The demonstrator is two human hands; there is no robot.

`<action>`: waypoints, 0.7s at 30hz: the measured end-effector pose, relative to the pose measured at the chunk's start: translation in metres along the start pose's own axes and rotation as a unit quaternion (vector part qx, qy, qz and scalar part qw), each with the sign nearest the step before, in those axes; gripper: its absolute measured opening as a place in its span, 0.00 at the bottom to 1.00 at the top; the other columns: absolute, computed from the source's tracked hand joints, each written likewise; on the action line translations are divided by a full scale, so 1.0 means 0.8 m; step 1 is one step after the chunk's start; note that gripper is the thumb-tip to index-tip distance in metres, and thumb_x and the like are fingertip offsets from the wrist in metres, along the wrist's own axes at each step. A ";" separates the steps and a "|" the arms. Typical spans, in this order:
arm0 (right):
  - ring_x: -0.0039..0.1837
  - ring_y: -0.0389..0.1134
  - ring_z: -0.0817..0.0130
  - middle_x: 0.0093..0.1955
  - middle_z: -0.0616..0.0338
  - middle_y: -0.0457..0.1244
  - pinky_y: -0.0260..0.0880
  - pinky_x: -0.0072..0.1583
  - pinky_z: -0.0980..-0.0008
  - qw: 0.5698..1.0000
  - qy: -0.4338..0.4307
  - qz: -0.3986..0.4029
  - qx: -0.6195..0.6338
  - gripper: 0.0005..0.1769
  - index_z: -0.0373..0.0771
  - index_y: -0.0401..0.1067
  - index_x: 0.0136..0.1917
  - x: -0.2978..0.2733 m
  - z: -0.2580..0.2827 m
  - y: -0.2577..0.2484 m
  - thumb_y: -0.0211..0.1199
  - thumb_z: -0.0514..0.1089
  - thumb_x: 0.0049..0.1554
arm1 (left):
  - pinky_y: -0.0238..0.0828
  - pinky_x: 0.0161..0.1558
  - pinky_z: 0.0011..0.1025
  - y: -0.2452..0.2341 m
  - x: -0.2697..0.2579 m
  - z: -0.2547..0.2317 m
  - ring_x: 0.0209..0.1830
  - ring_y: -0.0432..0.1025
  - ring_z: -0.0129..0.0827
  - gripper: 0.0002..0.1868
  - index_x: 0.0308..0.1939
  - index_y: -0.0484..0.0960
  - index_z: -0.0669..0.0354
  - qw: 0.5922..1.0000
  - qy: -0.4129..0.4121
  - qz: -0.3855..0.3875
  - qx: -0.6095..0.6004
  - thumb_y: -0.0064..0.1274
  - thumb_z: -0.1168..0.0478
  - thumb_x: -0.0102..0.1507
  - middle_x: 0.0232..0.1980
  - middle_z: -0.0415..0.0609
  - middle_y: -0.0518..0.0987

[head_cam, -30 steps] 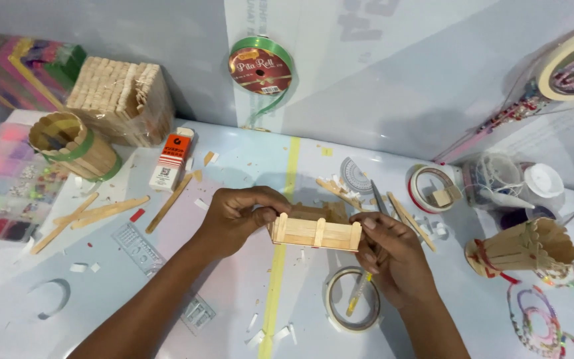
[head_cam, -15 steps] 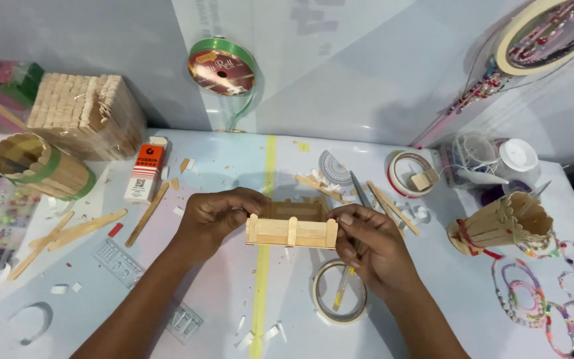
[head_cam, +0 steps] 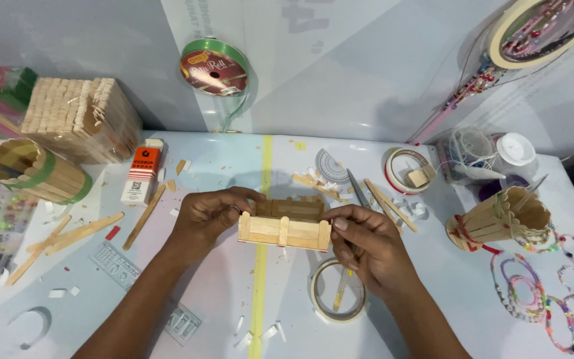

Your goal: Assembling a miniature wooden structure using popsicle sticks, glue, and measuring tools.

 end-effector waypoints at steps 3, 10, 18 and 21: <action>0.23 0.50 0.70 0.23 0.55 0.56 0.46 0.30 0.73 1.000 0.003 -0.010 0.001 0.12 0.25 0.77 0.53 -0.002 0.000 0.000 0.61 0.35 0.58 | 0.77 0.57 0.43 -0.002 0.000 0.002 0.64 0.74 0.51 0.09 0.48 0.86 0.57 1.000 0.007 0.007 0.001 0.55 0.59 0.68 0.57 0.62 0.82; 0.24 0.50 0.71 0.23 0.55 0.55 0.45 0.29 0.72 1.000 0.009 -0.021 -0.008 0.12 0.27 0.77 0.52 0.001 -0.002 -0.004 0.61 0.36 0.58 | 0.75 0.61 0.46 0.002 0.000 -0.001 0.63 0.75 0.50 0.10 0.47 0.86 0.59 1.000 0.009 -0.004 -0.010 0.58 0.58 0.67 0.56 0.61 0.83; 0.25 0.48 0.72 0.22 0.58 0.52 0.44 0.31 0.72 0.998 0.008 -0.063 -0.031 0.14 0.28 0.77 0.56 0.003 0.008 -0.004 0.58 0.37 0.61 | 0.78 0.41 0.29 0.013 -0.002 -0.009 0.43 0.76 0.33 0.17 0.58 0.83 0.65 0.997 0.008 -0.046 0.056 0.58 0.65 0.65 0.42 0.52 0.83; 0.28 0.41 0.73 0.23 0.63 0.46 0.42 0.32 0.71 0.953 -0.029 -0.180 -0.243 0.16 0.34 0.79 0.61 -0.009 0.041 0.011 0.60 0.37 0.61 | 0.80 0.44 0.25 0.026 -0.001 -0.024 0.42 0.77 0.27 0.14 0.54 0.86 0.60 0.989 0.001 -0.080 0.124 0.57 0.69 0.64 0.40 0.47 0.85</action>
Point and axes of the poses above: each hand's wrist, its own x-axis towards the middle knuckle, its own y-axis out of the palm, z = x × y, the point moved 6 cm from there along x, towards the middle knuckle
